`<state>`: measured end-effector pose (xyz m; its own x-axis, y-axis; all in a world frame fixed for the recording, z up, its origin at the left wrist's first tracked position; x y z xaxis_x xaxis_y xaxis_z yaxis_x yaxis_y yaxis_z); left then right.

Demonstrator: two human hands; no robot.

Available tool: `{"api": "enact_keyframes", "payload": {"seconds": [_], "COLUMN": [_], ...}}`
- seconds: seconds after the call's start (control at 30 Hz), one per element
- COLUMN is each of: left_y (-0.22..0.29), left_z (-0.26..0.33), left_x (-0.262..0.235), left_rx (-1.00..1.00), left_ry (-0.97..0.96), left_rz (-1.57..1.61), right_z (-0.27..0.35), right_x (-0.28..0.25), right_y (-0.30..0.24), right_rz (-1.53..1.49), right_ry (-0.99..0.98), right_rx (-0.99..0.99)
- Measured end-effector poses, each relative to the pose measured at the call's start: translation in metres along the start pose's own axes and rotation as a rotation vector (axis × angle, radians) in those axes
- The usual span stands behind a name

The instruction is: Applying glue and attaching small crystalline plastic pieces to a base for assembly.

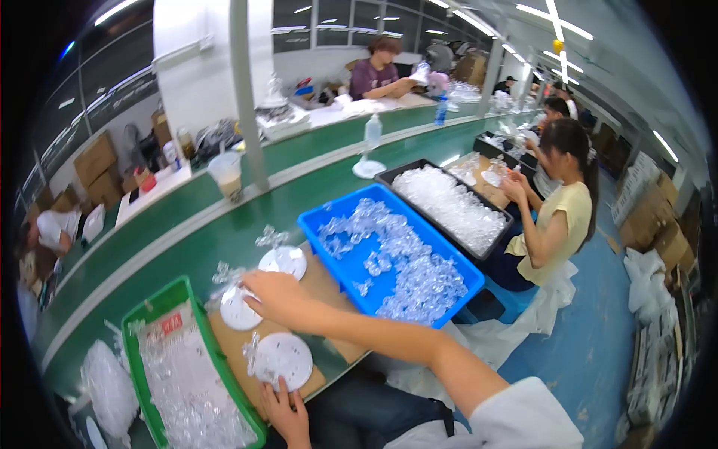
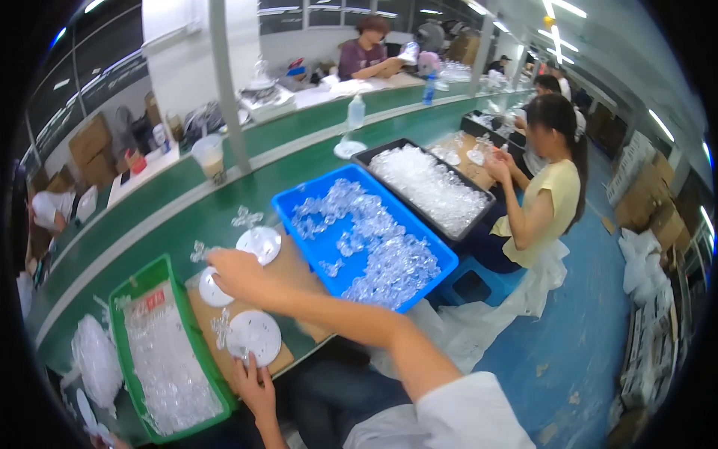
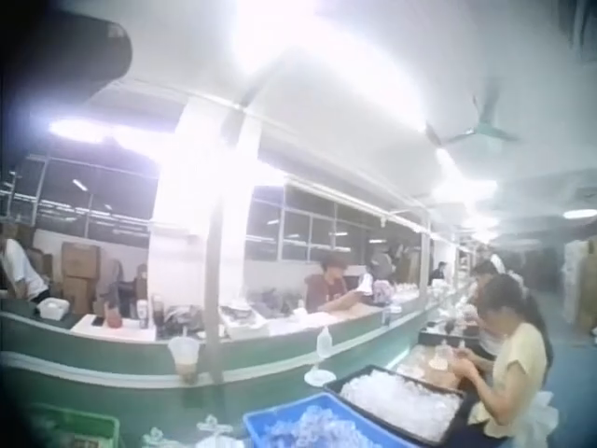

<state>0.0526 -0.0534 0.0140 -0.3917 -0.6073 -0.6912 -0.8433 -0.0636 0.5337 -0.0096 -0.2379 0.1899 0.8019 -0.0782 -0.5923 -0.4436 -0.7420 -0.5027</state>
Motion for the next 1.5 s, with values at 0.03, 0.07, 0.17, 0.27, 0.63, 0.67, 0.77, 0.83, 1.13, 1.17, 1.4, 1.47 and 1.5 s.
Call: {"api": "enact_keyframes", "payload": {"seconds": [0.03, 0.07, 0.17, 0.27, 0.63, 0.67, 0.77, 0.83, 1.13, 1.17, 1.4, 1.47, 1.5], "left_y": [0.002, 0.006, 0.039, 0.059, 0.036, 0.035, 0.034, 0.032, 0.029, 0.029, 0.028, 0.030, 0.031], "left_z": [0.000, 0.000, -0.006, -0.005, 0.011, 0.012, 0.010, 0.010, 0.009, 0.010, 0.010, 0.009, 0.008], "left_x": [0.000, -0.002, -0.004, 0.002, -0.005, -0.005, -0.009, -0.010, -0.007, -0.007, -0.007, -0.008, -0.009], "left_rx": [0.005, -0.004, 0.059, 0.023, -0.029, -0.042, -0.058, -0.048, -0.065, -0.068, -0.061, -0.056, -0.053], "left_ry": [0.012, 0.039, 0.065, 0.033, 0.002, 0.000, 0.026, 0.042, 0.059, 0.058, 0.074, 0.081, 0.095], "left_rz": [-0.021, 0.004, 0.013, -0.020, 0.077, 0.082, 0.102, 0.165, 0.175, 0.176, 0.167, 0.171, 0.174], "right_z": [0.028, 0.057, 0.129, 0.157, 0.138, 0.139, 0.144, 0.156, 0.151, 0.150, 0.148, 0.148, 0.148], "right_x": [-0.016, -0.022, -0.025, -0.008, 0.042, 0.044, 0.040, 0.037, 0.047, 0.046, 0.045, 0.044, 0.043], "right_y": [-0.013, -0.021, -0.005, 0.011, -0.018, -0.011, 0.010, 0.035, 0.017, 0.015, 0.003, 0.008, 0.008], "right_rz": [-0.050, -0.119, -0.114, -0.096, 0.104, 0.114, 0.008, -0.230, -0.079, -0.046, 0.103, 0.071, 0.073], "right_ry": [0.019, 0.020, 0.024, -0.044, -0.152, -0.178, -0.213, -0.171, -0.201, -0.208, -0.209, -0.217, -0.213], "right_rx": [0.042, 0.075, 0.209, 0.308, 0.099, 0.122, 0.281, 0.669, 0.599, 0.569, 0.394, 0.398, 0.397]}}
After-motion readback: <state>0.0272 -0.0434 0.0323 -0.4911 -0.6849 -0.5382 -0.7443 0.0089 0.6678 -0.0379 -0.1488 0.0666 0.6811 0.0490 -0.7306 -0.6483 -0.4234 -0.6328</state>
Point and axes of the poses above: each hand's wrist, its own z-axis away from the middle knuckle, its own x-axis out of the palm, y = z × x, the point moved 10 cm from there along -z, towards the middle knuckle, and after that the axes turned 11 degrees about y, right-handed, at the moved point
